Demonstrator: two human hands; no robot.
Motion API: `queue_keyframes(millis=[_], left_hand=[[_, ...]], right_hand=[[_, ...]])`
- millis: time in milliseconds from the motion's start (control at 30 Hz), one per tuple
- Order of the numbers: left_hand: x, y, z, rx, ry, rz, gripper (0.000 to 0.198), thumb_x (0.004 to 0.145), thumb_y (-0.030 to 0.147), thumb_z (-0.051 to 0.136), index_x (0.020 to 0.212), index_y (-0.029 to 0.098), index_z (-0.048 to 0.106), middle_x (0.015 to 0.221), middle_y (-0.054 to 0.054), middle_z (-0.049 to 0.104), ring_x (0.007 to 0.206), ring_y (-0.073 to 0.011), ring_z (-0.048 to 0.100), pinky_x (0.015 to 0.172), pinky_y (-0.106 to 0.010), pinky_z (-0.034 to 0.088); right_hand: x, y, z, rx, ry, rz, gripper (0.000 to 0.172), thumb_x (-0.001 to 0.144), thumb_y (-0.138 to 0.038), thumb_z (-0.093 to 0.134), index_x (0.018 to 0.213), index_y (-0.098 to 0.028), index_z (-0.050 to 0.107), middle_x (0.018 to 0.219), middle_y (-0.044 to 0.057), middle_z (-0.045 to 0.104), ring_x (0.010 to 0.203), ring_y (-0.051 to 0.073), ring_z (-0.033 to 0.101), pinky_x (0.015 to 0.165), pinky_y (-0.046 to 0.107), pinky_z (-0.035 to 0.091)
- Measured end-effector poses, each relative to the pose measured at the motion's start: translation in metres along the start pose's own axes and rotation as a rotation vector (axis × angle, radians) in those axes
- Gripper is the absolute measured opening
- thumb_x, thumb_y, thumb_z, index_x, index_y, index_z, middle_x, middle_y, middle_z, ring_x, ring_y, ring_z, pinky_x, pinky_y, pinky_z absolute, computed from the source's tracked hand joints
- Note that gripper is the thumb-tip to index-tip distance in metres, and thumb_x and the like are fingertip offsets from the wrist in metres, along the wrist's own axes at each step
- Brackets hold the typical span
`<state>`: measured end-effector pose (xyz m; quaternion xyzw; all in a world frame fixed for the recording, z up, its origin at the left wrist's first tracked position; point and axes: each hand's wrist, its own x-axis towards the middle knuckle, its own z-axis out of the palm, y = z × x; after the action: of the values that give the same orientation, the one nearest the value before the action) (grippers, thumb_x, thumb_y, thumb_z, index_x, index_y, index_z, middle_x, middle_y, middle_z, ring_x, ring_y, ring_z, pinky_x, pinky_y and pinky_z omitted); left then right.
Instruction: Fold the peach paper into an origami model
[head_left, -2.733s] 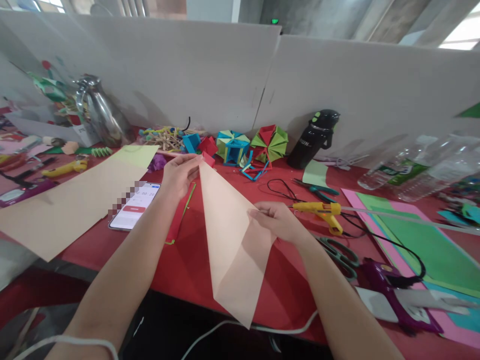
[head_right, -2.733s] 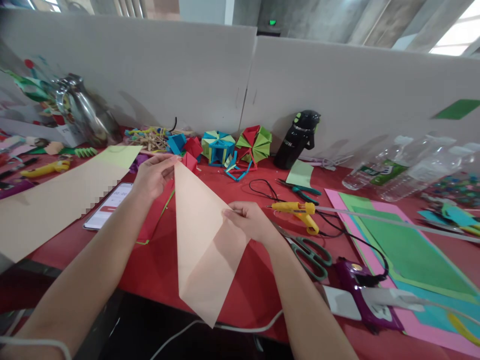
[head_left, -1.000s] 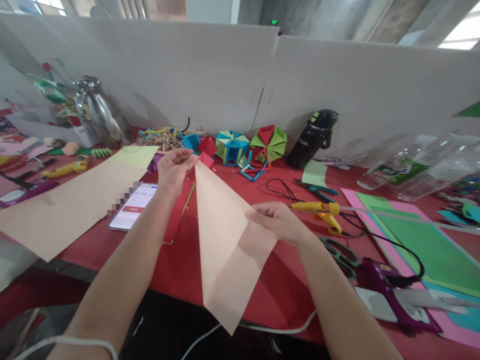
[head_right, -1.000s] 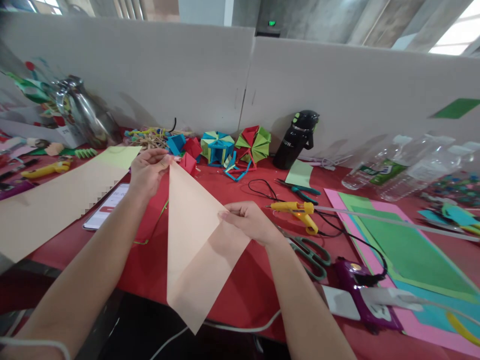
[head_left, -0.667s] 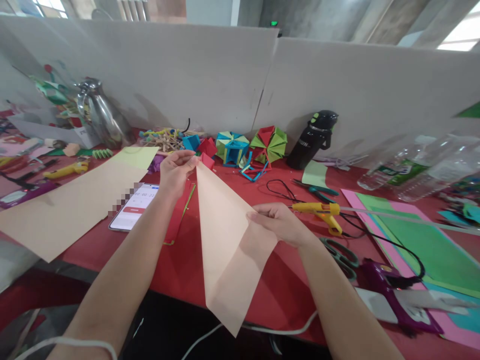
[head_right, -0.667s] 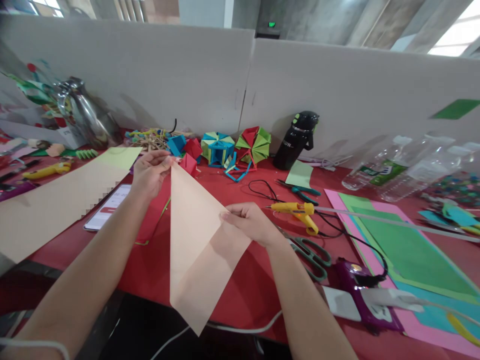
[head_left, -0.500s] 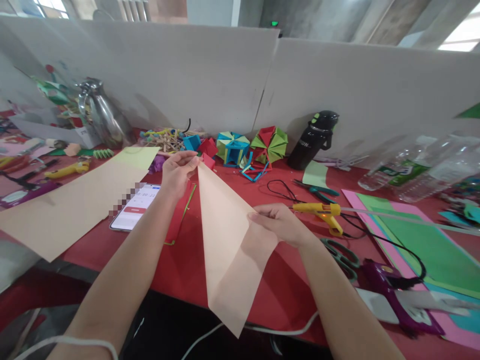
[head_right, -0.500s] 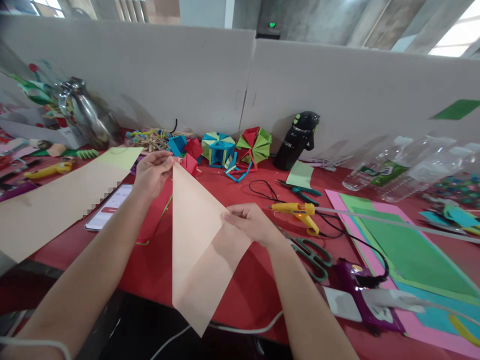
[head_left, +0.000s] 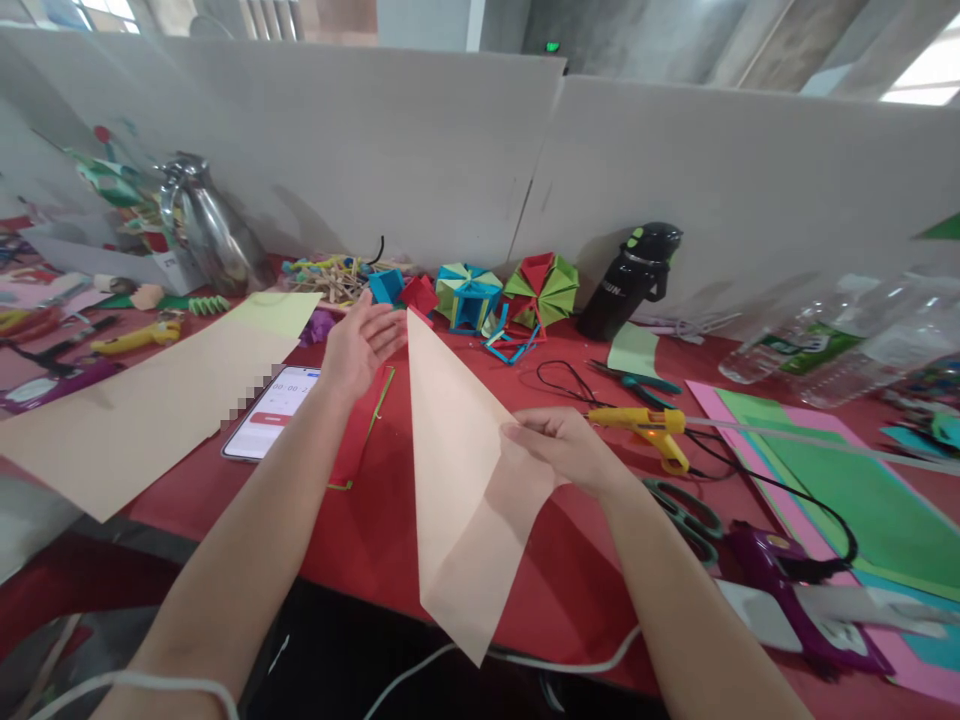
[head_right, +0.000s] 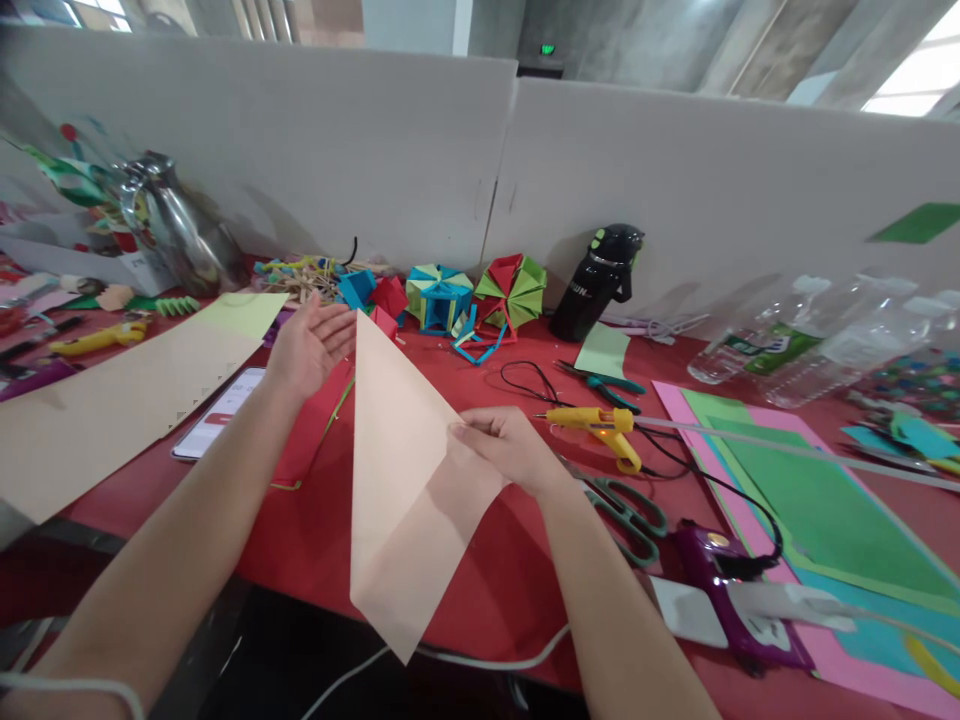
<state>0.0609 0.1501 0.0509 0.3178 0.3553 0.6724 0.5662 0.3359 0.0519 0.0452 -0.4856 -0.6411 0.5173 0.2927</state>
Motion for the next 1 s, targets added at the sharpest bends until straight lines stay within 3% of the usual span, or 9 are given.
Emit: queue_keyframes(millis=[67,167,300,467,633,733,833,900,1000], left_hand=[[-0.005,-0.002,0.006,0.07,-0.113,-0.094,0.046,0.071,0.058,0.07,0.084,0.014,0.069,0.096,-0.016,0.072,0.089,-0.0265,0.07,0.072,-0.034,0.057],[-0.01,-0.008,0.012,0.173,-0.201,-0.082,0.039,0.064,0.049,0.079,0.079,0.014,0.071,0.086,-0.012,0.073,0.081,-0.0244,0.07,0.069,-0.032,0.056],[-0.01,-0.012,0.009,0.259,-0.191,0.003,0.031,0.055,0.036,0.085,0.072,0.014,0.071,0.07,-0.004,0.069,0.067,-0.0176,0.067,0.066,-0.029,0.054],[-0.009,-0.012,0.008,0.29,-0.153,0.082,0.037,0.058,0.042,0.083,0.078,0.012,0.072,0.072,-0.004,0.07,0.07,-0.0194,0.068,0.066,-0.03,0.054],[-0.02,-0.006,0.014,0.312,-0.333,-0.183,0.049,0.07,0.055,0.072,0.093,0.012,0.07,0.088,-0.012,0.073,0.083,-0.0245,0.069,0.069,-0.032,0.055],[-0.03,-0.003,0.018,0.376,-0.472,-0.293,0.05,0.069,0.05,0.075,0.101,0.013,0.069,0.098,-0.013,0.073,0.087,-0.0248,0.069,0.07,-0.032,0.055],[-0.034,-0.004,0.019,0.442,-0.549,-0.285,0.052,0.062,0.037,0.084,0.106,0.014,0.068,0.104,-0.012,0.072,0.092,-0.0232,0.068,0.077,-0.032,0.055],[-0.033,-0.006,0.018,0.461,-0.529,-0.238,0.051,0.058,0.033,0.086,0.102,0.013,0.068,0.102,-0.011,0.072,0.091,-0.0221,0.068,0.08,-0.033,0.055],[-0.026,-0.011,0.016,0.487,-0.383,-0.098,0.044,0.056,0.036,0.086,0.089,0.011,0.069,0.092,-0.011,0.073,0.082,-0.0211,0.068,0.076,-0.034,0.056]], right_hand=[[0.001,0.001,0.0,-0.01,-0.002,-0.006,0.038,0.081,-0.052,0.064,0.076,-0.015,0.067,0.062,0.0,0.057,0.054,0.01,0.047,0.05,0.024,0.031],[0.001,0.002,0.0,-0.012,-0.009,-0.01,0.037,0.082,-0.051,0.064,0.077,-0.015,0.067,0.062,0.0,0.057,0.054,0.01,0.047,0.05,0.024,0.031],[0.001,0.001,0.0,-0.007,-0.007,0.019,0.038,0.082,-0.052,0.064,0.076,-0.015,0.067,0.058,-0.001,0.055,0.05,0.009,0.045,0.047,0.022,0.027],[0.001,0.002,-0.001,0.031,0.014,0.021,0.035,0.081,-0.05,0.066,0.076,-0.015,0.067,0.056,-0.003,0.053,0.048,0.007,0.042,0.045,0.021,0.025],[0.0,0.004,-0.004,0.098,0.073,0.043,0.036,0.078,-0.051,0.069,0.075,-0.015,0.066,0.062,-0.001,0.058,0.052,0.009,0.048,0.049,0.023,0.03],[0.001,0.002,-0.003,0.105,0.1,0.006,0.037,0.077,-0.051,0.069,0.07,-0.015,0.063,0.055,-0.004,0.05,0.047,0.006,0.037,0.046,0.023,0.023],[0.001,-0.001,-0.001,0.134,0.154,-0.022,0.038,0.075,-0.051,0.071,0.072,-0.015,0.063,0.052,-0.006,0.041,0.045,0.005,0.028,0.046,0.024,0.015],[0.002,-0.003,0.0,0.157,0.192,-0.022,0.037,0.073,-0.051,0.073,0.076,-0.014,0.065,0.053,-0.007,0.039,0.045,0.005,0.027,0.046,0.024,0.015],[0.002,-0.004,0.0,0.17,0.214,-0.012,0.037,0.072,-0.05,0.074,0.076,-0.015,0.065,0.052,-0.007,0.038,0.044,0.005,0.026,0.046,0.024,0.014]])
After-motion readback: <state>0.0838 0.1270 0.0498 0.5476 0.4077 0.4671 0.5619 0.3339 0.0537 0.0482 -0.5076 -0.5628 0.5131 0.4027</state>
